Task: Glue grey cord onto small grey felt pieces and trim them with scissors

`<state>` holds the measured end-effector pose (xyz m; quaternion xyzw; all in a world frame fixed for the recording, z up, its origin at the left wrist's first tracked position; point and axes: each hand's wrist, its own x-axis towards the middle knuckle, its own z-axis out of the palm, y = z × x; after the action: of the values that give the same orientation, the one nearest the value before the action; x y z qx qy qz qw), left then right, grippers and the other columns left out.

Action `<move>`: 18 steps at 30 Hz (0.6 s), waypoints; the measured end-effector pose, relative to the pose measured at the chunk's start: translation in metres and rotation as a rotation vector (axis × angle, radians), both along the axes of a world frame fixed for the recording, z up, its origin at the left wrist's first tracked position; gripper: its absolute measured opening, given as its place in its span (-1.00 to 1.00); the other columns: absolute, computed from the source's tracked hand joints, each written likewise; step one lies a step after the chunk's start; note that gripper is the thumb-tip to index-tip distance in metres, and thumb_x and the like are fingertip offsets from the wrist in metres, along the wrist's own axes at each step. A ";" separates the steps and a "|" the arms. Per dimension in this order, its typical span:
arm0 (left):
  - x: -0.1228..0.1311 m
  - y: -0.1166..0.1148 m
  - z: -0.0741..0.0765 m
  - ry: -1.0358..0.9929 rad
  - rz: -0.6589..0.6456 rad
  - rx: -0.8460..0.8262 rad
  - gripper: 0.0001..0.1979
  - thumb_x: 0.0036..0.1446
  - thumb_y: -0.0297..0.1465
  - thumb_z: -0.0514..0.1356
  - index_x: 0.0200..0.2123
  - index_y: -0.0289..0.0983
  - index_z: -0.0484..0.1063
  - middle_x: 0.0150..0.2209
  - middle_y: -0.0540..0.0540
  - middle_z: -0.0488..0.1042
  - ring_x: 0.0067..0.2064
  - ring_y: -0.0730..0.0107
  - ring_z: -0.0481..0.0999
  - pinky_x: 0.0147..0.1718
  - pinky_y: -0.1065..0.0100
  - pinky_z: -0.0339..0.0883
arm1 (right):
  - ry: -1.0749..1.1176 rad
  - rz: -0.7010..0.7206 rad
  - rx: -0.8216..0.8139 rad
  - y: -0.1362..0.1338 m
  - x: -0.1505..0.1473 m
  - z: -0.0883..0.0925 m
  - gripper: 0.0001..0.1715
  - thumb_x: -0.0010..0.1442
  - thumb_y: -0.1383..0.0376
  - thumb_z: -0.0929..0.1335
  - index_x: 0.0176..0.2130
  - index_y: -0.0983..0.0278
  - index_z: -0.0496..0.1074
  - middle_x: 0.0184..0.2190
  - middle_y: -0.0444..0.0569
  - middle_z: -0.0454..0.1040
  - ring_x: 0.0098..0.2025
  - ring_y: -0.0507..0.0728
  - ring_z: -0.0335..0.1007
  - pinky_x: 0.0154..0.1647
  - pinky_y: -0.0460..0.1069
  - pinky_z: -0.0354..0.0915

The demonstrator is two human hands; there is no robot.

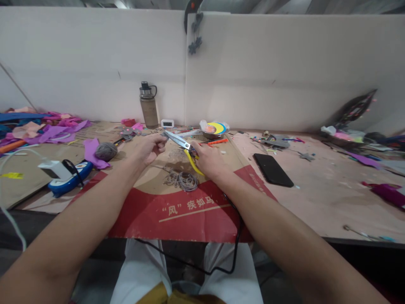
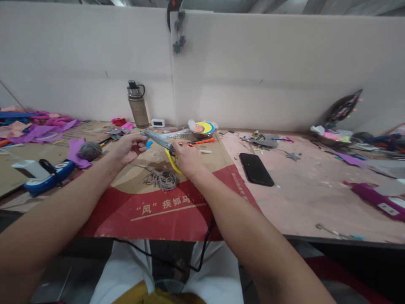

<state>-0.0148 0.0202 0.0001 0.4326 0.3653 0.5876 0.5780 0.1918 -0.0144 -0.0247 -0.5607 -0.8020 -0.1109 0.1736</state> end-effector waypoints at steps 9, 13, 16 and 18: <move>-0.004 0.004 -0.005 0.119 0.112 0.018 -0.86 -0.20 -0.59 0.26 -0.55 -0.32 0.34 -0.55 0.00 0.40 -0.57 0.59 0.33 -0.65 0.55 0.16 | 0.571 0.127 -0.046 0.018 0.004 -0.012 -0.48 0.06 0.43 0.33 0.04 0.25 0.41 -0.19 0.04 0.57 -0.19 0.19 0.48 -0.20 -0.01 0.30; 0.001 -0.002 -0.002 0.175 0.074 0.033 -0.95 -0.09 -0.53 0.25 -0.49 -0.36 0.41 -0.43 -0.14 0.53 -0.54 0.56 0.40 -0.60 0.52 0.22 | 0.645 0.124 -0.070 0.021 0.003 -0.015 -0.51 0.05 0.41 0.35 0.02 0.25 0.42 -0.24 0.03 0.56 -0.22 0.19 0.45 -0.18 0.04 0.31; 0.005 -0.007 0.000 0.164 0.044 0.059 -0.93 -0.08 -0.52 0.25 -0.52 -0.37 0.39 -0.49 -0.11 0.49 -0.62 0.63 0.29 -0.64 0.53 0.15 | 0.774 0.194 -0.071 0.023 0.001 -0.017 -0.63 0.11 0.31 0.34 -0.05 0.25 0.43 -0.25 0.00 0.54 -0.23 0.16 0.44 -0.18 0.03 0.32; 0.007 -0.009 0.001 0.168 0.021 0.073 -0.88 -0.09 -0.50 0.27 -0.54 -0.36 0.36 -0.53 -0.08 0.47 -0.65 0.66 0.24 -0.66 0.53 0.10 | 0.921 0.241 -0.107 0.024 -0.001 -0.017 -0.65 0.14 0.18 0.34 -0.08 0.24 0.41 -0.31 -0.04 0.52 -0.29 0.13 0.43 -0.26 0.00 0.34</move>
<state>-0.0079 0.0109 0.0011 0.4973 0.3954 0.5683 0.5228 0.1910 0.0091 -0.0416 -0.4629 -0.7055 0.2114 0.4932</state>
